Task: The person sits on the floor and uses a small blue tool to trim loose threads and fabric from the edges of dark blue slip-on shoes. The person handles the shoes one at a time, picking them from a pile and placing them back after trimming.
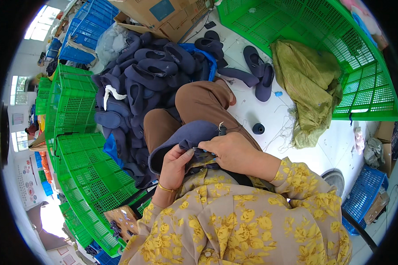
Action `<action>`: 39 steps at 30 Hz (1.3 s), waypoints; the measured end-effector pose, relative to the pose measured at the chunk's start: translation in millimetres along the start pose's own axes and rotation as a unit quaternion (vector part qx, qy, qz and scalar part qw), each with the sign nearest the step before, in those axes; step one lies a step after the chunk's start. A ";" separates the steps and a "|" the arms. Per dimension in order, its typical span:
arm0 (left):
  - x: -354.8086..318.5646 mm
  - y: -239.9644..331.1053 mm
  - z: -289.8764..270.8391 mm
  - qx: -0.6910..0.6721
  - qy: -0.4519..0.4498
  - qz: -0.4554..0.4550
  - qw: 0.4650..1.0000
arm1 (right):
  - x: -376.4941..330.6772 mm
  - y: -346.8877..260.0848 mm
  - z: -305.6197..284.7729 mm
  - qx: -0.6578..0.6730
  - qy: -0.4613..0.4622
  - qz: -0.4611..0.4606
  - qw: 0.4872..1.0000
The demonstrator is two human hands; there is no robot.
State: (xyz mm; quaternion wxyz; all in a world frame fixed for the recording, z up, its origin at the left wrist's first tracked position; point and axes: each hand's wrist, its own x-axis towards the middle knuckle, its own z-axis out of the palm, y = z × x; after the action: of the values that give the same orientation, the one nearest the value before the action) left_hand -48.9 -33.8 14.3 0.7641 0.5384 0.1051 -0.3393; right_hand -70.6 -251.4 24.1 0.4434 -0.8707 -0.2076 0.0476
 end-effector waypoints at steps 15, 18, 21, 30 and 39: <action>1.5 -6.6 -1.2 0.066 0.025 0.012 0.997 | 3.5 -13.7 3.2 -0.085 -0.031 0.019 0.996; 1.1 -11.3 -2.0 0.122 0.048 0.023 0.991 | 4.2 -18.7 5.3 -0.108 -0.052 0.038 0.992; 0.0 -14.1 8.4 0.115 0.078 0.062 0.988 | 6.3 -20.3 7.3 -0.121 -0.069 0.052 0.989; 3.0 -27.3 7.4 0.227 0.128 0.128 0.957 | 13.6 -27.9 18.9 -0.179 -0.065 0.079 0.978; 5.1 -33.5 -4.1 0.301 0.111 0.143 0.936 | 18.0 -23.6 29.8 -0.197 -0.044 0.092 0.975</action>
State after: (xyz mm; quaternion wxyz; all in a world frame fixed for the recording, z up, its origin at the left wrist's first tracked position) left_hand -65.4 -38.5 -15.2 0.5906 0.7867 0.0044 -0.1799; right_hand -69.7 -209.4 26.6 0.2471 -0.9533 -0.1516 0.0850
